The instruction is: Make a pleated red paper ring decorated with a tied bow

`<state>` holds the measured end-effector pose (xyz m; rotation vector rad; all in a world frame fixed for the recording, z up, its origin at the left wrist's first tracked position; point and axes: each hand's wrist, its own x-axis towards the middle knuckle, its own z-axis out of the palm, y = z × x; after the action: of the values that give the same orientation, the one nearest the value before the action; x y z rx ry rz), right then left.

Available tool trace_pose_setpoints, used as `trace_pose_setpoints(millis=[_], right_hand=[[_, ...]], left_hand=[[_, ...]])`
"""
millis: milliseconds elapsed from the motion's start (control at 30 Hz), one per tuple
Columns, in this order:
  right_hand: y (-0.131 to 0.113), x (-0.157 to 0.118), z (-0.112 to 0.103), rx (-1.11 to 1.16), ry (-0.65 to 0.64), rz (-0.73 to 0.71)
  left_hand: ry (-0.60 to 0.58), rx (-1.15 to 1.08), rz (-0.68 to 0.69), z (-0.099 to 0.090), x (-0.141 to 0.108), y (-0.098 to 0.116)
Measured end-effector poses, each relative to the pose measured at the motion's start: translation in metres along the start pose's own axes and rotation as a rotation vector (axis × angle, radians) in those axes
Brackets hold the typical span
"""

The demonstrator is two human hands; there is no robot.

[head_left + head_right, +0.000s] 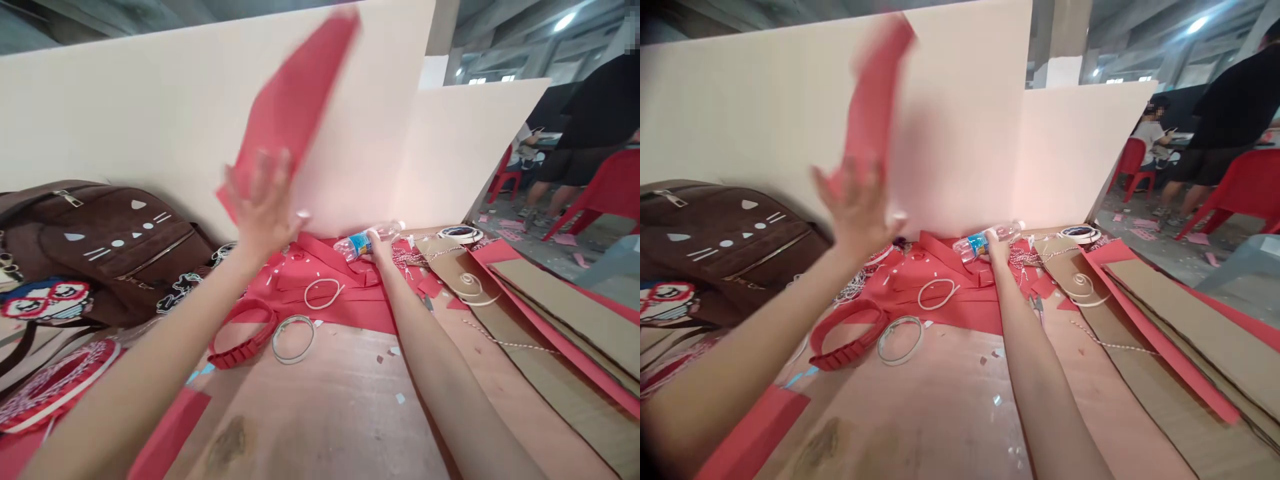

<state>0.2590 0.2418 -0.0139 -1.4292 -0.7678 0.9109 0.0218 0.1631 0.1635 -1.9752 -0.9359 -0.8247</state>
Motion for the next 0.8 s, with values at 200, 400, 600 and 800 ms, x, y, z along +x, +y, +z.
trace_pose_setpoints(millis=[200, 400, 600, 800], right_hand=[[-0.014, -0.009, -0.016, -0.309, 0.154, -0.502], [-0.04, -0.019, -0.015, -0.474, 0.214, -0.768], [-0.079, -0.032, -0.005, -0.168, 0.174, -0.808], [-0.074, -0.028, 0.01, -0.405, 0.009, -0.715]], left_hand=[[-0.861, -0.339, 0.211, 0.087, -0.055, 0.02], [-1.082, -0.519, 0.34, 0.099, -0.086, 0.023], [-1.045, -0.614, 0.342, 0.106, -0.087, 0.021], [-1.028, -0.707, 0.351, 0.101, -0.07, 0.021]])
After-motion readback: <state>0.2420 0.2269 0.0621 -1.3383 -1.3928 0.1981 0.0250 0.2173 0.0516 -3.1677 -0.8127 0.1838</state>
